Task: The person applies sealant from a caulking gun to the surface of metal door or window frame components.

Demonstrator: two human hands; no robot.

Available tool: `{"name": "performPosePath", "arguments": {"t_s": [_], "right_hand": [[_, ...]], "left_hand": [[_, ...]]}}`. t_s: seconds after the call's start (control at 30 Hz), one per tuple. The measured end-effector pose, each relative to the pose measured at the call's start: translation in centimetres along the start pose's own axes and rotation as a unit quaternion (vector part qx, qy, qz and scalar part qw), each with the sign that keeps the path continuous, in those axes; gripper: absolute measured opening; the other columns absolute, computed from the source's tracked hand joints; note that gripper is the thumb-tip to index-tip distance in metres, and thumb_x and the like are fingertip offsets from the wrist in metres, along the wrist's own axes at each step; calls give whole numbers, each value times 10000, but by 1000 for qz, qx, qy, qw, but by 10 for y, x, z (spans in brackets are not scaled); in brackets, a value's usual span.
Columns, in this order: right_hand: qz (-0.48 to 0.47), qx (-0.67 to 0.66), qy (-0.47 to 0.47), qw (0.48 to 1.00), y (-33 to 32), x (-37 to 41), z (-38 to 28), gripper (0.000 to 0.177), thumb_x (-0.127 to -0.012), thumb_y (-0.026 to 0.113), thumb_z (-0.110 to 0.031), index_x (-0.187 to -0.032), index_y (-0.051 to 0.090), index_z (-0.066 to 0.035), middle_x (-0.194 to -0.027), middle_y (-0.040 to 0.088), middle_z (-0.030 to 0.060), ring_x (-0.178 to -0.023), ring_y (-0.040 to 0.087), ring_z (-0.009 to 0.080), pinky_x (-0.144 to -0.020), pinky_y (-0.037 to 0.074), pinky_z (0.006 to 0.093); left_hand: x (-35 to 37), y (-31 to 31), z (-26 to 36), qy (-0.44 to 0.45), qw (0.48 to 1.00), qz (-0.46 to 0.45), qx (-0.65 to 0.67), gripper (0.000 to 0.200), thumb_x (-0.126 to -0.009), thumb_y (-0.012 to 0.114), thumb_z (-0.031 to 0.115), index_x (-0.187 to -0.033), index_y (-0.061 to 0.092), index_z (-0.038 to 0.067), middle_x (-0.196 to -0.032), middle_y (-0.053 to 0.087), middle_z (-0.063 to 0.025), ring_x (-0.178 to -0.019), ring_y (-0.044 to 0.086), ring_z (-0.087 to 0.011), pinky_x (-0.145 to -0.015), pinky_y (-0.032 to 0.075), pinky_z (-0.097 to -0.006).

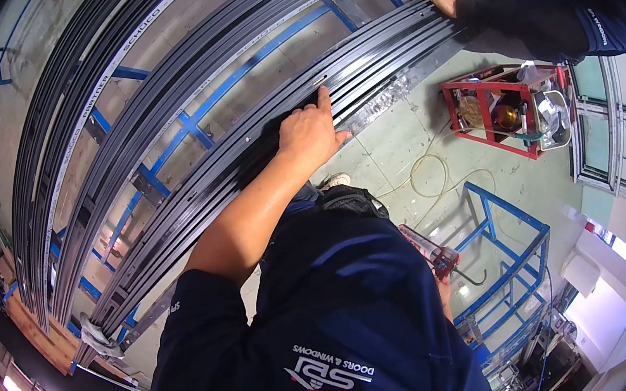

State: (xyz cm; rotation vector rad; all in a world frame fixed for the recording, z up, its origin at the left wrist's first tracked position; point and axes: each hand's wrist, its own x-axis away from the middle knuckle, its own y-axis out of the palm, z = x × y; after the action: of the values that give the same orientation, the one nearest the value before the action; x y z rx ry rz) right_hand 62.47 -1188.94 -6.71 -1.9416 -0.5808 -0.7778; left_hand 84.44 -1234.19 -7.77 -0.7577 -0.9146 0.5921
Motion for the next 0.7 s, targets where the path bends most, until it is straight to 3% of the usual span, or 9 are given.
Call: {"name": "performPosePath", "arguments": {"t_s": [0.27,0.47,0.7], "right_hand": [[-2,23,-59,998,-9,-4,29,375,-959,596,-321,-671,597,-81,-517,514,2,-373,425,106,-355,280,268],[26,7,-3,1000,-5,6,14,368,-957,600,-311,-679,607,-70,-517,513,5,-371,431,106,-350,285,254],[-6,31,-41,999,-9,-10,37,329,-957,615,-305,-727,622,-70,-540,536,6,-385,437,97,-361,298,252]], "left_hand": [[0,2,1,-1,1000,4,-6,953,-812,710,513,-1473,301,-37,-1034,675,-221,-943,672,-338,-835,538,-395],[0,4,0,6,1000,10,-10,954,-812,709,514,-1472,301,-43,-1026,676,-221,-932,672,-339,-832,538,-390],[1,5,-1,13,1000,17,-9,945,-816,706,512,-1466,310,-49,-1011,676,-220,-921,673,-338,-822,539,-387]]}}
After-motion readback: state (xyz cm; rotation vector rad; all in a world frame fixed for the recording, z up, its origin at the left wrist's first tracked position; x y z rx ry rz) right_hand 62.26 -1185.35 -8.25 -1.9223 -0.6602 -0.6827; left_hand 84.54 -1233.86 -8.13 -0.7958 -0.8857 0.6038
